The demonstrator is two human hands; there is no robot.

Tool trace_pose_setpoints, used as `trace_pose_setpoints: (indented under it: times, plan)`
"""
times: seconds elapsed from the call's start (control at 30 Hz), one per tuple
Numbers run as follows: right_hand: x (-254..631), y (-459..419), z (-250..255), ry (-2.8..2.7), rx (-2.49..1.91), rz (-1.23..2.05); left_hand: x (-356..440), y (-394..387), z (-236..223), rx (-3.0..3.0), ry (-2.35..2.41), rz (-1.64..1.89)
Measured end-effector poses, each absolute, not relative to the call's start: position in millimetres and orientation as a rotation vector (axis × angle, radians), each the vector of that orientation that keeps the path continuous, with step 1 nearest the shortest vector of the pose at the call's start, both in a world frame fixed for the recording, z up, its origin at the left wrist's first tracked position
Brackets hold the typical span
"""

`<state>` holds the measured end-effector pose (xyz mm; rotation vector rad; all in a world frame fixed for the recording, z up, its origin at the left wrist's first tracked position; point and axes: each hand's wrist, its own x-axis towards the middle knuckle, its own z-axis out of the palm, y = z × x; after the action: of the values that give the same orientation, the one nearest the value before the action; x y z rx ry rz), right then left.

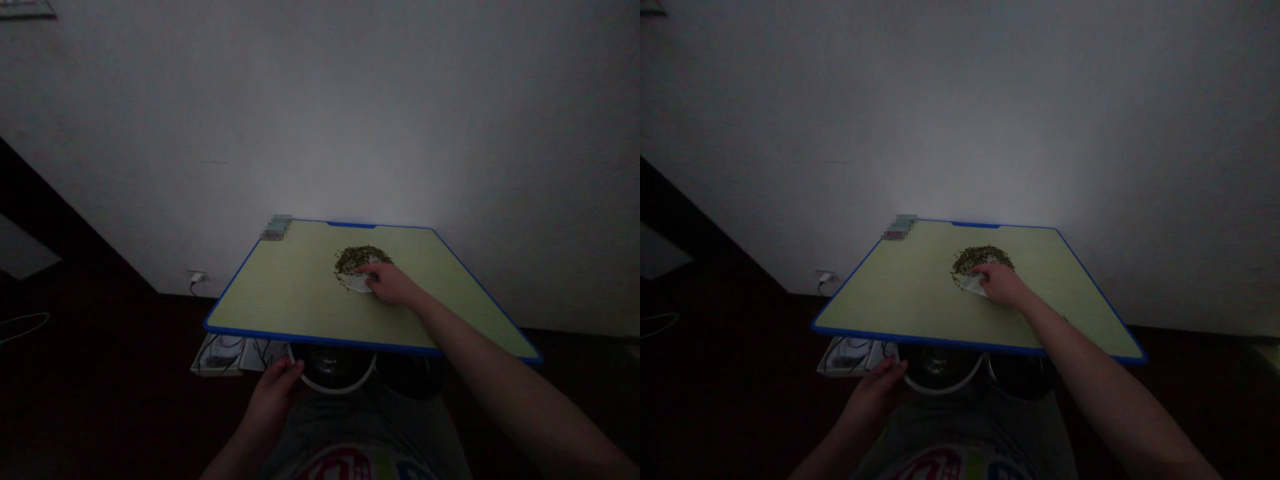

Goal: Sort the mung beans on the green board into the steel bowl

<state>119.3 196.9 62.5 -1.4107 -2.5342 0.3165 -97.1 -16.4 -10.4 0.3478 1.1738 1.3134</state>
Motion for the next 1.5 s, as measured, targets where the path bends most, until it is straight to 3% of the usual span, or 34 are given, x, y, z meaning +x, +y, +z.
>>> trace_pose_setpoints:
  times: [1.5]
  plan:
    - [107.7, 177.0, 70.7, -2.408, -1.612, 0.177, -94.7, -17.4, -5.5, 0.308, 1.211, 1.341]
